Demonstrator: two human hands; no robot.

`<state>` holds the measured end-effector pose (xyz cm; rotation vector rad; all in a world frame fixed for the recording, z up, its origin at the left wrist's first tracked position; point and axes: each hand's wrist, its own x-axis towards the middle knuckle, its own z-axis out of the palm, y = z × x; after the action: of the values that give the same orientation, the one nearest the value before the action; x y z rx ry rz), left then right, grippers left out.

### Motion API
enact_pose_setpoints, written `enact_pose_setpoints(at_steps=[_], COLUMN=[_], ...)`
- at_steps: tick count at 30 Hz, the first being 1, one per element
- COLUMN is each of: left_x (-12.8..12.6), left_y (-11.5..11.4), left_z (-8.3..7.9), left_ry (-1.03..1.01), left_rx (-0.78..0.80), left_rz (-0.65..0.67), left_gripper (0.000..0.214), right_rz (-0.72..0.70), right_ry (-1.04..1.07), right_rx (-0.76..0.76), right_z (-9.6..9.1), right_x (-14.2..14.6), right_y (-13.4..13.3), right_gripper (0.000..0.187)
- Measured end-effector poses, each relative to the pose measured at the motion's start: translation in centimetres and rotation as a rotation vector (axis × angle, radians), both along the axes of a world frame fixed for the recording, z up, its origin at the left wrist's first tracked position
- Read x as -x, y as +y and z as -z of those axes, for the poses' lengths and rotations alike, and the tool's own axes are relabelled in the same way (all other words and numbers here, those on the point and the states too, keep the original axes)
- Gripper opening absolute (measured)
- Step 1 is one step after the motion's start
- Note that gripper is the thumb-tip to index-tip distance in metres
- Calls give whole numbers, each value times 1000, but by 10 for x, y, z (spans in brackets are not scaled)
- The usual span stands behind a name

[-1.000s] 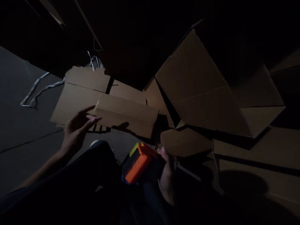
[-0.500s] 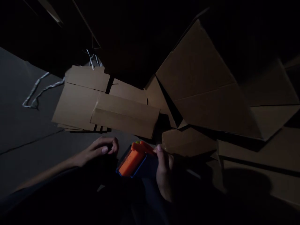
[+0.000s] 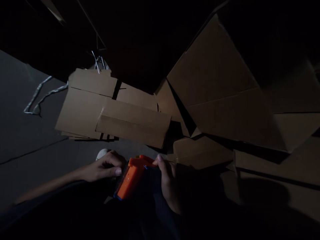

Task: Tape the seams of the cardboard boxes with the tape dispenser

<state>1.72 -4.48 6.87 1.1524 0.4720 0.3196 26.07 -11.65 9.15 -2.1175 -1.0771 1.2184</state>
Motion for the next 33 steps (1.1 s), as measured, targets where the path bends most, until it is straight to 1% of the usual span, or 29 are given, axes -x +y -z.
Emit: enact_pose_setpoints(at_steps=[2,4,9,13,19,23,26,28,33], left_x=[1,1,1,0,-1,0,2,2,1], left_y=[-1,0,3,4,5,6,6,5,4], left_z=[0,0,-4,-5,-6,-9,-9,-8,-4], left_ry=[4,-1,-4,14,68,84,93,80,37], left_rx=[9,45,159,196,152,111,98,99,97], left_rz=[-15,-20,2,1,-29,-58,-69,-59,-28], left_gripper=[52,52,52,52,49,42,40,40,44], right_rz=[-15,0,129,193,178,249,285,285,232], right_ry=[25,50,137,152,78,44,102,117,63], right_rx=[8,33,38,2,-57,-59,-58,-50,-51], right_z=[-2,-3,2,6,1,4,10,12,13], right_x=[1,4,16,20,9,7,6,5,2], right_y=[4,6,5,4,7,3,-2,-4,-5], right_gripper=[56,58,65,65,56,57,56,56,54])
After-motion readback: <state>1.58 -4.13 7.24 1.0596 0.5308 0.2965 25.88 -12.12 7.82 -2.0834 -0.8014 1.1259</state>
